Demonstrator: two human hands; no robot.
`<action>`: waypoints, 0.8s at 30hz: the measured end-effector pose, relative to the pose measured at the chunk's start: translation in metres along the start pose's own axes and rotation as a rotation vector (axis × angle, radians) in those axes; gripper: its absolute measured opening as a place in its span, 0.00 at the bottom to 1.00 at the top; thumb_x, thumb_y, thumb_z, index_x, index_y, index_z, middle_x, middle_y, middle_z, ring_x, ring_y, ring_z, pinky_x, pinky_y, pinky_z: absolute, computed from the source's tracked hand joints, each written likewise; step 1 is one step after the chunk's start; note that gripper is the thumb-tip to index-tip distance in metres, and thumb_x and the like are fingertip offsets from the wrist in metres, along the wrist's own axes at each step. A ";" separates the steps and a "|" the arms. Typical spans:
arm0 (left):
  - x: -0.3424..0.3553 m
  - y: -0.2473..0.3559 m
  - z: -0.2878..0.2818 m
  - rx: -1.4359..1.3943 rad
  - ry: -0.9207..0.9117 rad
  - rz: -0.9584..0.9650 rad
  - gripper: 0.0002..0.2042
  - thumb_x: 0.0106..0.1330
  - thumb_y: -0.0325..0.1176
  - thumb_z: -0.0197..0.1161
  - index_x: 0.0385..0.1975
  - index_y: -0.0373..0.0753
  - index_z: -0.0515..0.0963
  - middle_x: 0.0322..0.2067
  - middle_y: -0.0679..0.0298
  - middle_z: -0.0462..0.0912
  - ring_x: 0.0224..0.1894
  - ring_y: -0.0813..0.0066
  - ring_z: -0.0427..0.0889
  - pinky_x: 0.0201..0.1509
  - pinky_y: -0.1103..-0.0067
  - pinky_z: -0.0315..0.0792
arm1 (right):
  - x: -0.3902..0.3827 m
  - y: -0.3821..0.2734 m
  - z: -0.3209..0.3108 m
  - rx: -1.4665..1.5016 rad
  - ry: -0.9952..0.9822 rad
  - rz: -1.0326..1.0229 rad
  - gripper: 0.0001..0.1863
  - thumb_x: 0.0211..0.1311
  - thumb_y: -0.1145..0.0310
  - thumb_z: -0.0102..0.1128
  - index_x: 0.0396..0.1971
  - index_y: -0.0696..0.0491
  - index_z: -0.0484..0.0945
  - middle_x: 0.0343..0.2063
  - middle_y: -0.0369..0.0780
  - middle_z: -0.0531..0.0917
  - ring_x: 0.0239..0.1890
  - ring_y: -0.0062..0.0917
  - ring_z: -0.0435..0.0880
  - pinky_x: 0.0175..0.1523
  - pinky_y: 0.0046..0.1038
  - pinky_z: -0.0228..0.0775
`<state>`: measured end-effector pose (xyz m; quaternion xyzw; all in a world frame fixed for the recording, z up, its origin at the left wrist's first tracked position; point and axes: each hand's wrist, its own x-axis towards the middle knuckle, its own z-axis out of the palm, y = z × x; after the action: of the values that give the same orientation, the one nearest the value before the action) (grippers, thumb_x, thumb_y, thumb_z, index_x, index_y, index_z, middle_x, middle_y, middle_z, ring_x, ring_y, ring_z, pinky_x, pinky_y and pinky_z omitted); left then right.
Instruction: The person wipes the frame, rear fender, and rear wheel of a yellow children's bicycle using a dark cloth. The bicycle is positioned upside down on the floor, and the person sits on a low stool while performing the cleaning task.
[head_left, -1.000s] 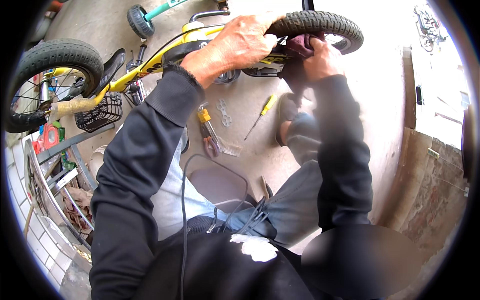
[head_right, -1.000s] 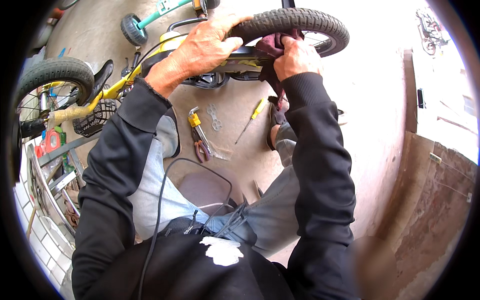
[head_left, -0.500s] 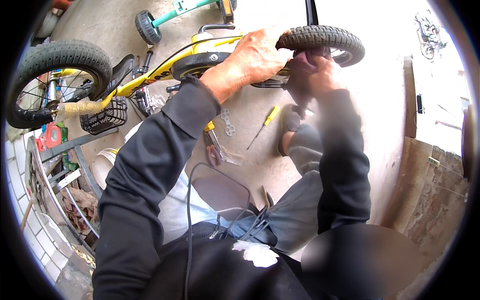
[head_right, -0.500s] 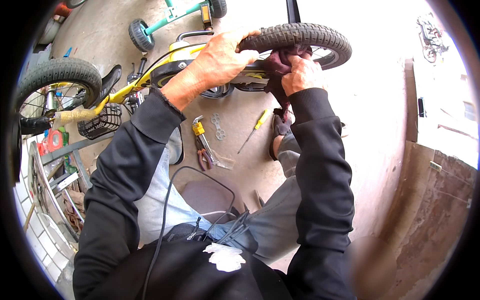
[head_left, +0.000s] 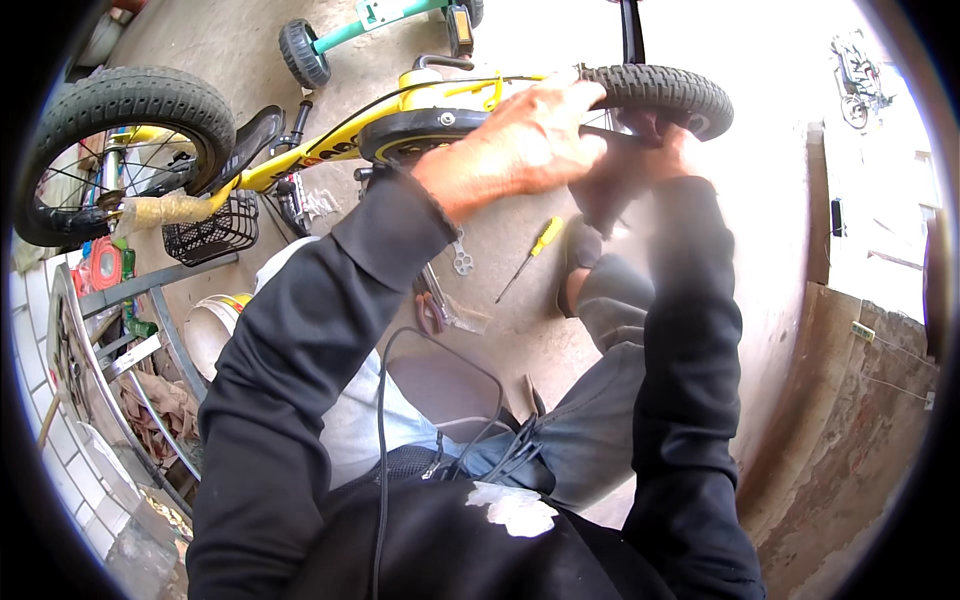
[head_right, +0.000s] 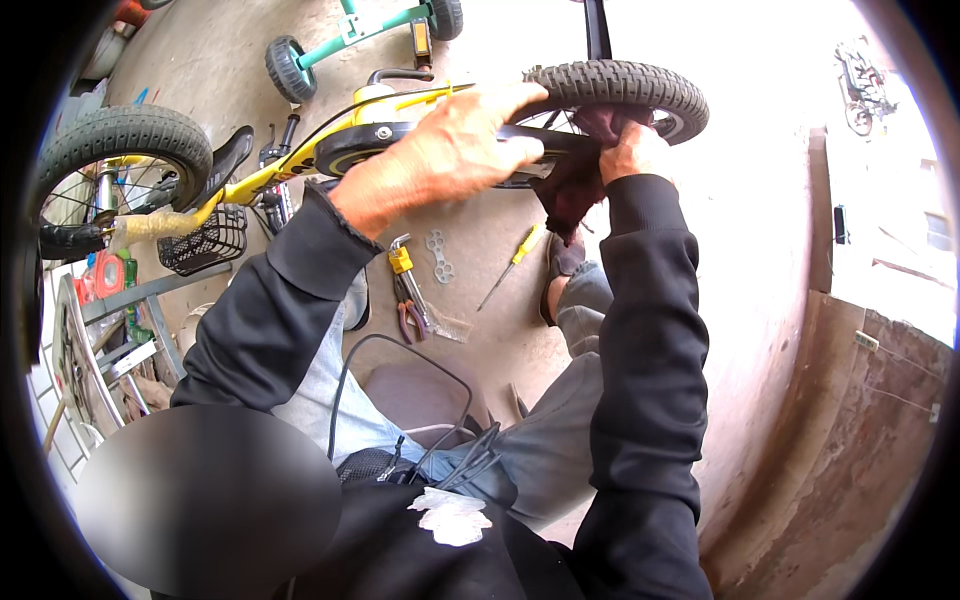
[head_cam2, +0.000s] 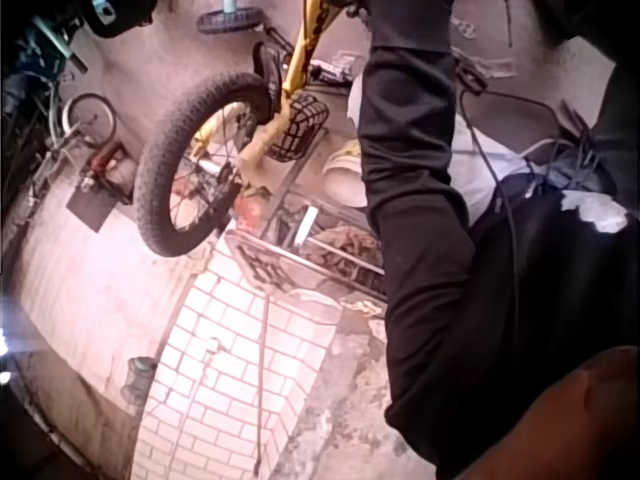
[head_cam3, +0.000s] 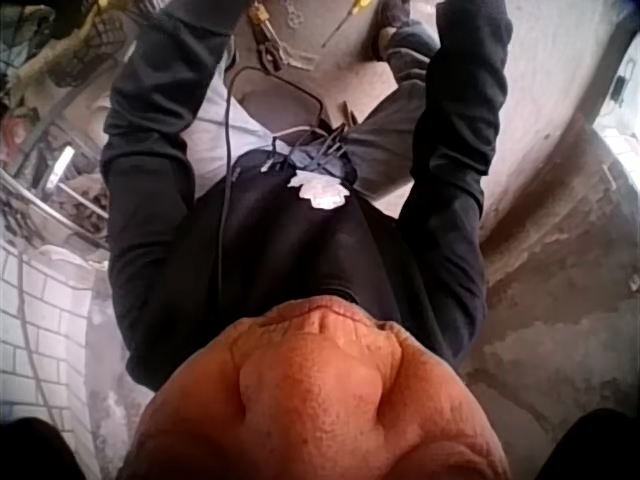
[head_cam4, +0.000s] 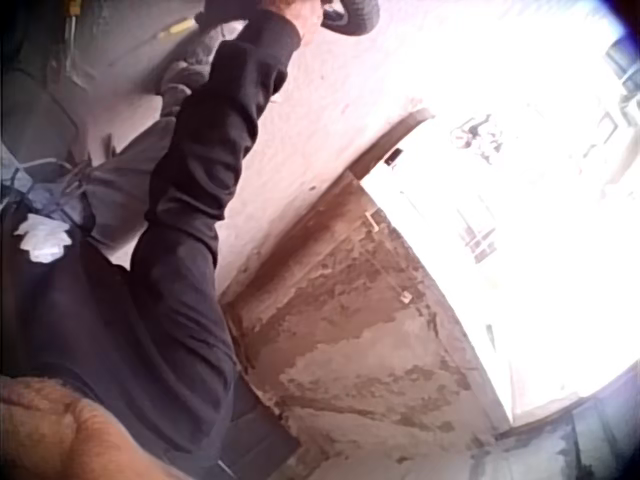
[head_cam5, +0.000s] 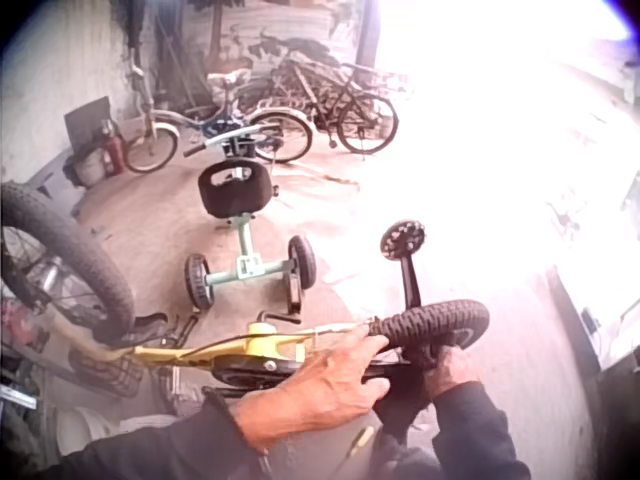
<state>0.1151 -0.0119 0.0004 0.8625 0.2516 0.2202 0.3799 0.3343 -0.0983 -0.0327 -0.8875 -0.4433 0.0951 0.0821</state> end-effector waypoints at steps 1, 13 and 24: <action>-0.003 0.002 0.002 0.023 -0.002 0.013 0.25 0.56 0.36 0.61 0.54 0.31 0.72 0.50 0.47 0.75 0.52 0.50 0.76 0.60 0.68 0.69 | 0.002 0.001 0.000 -0.015 -0.015 0.005 0.16 0.57 0.65 0.56 0.44 0.52 0.81 0.42 0.50 0.83 0.50 0.42 0.81 0.57 0.40 0.71; -0.001 -0.006 -0.025 -0.184 0.092 -0.078 0.21 0.59 0.35 0.62 0.52 0.31 0.74 0.47 0.52 0.81 0.50 0.62 0.80 0.57 0.73 0.72 | -0.009 -0.001 -0.032 0.984 -0.196 -0.351 0.09 0.55 0.80 0.58 0.37 0.55 0.80 0.34 0.38 0.82 0.38 0.26 0.82 0.46 0.26 0.74; -0.019 0.007 -0.054 -0.364 0.048 0.141 0.49 0.49 0.34 0.77 0.70 0.43 0.53 0.64 0.55 0.64 0.67 0.60 0.63 0.70 0.67 0.58 | -0.044 -0.085 -0.031 1.665 -0.015 -0.188 0.11 0.58 0.75 0.59 0.42 0.57 0.80 0.35 0.37 0.84 0.34 0.27 0.85 0.39 0.28 0.78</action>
<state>0.0711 0.0018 0.0355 0.7895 0.1557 0.3088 0.5071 0.2503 -0.0845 0.0212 -0.4955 -0.3009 0.3900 0.7154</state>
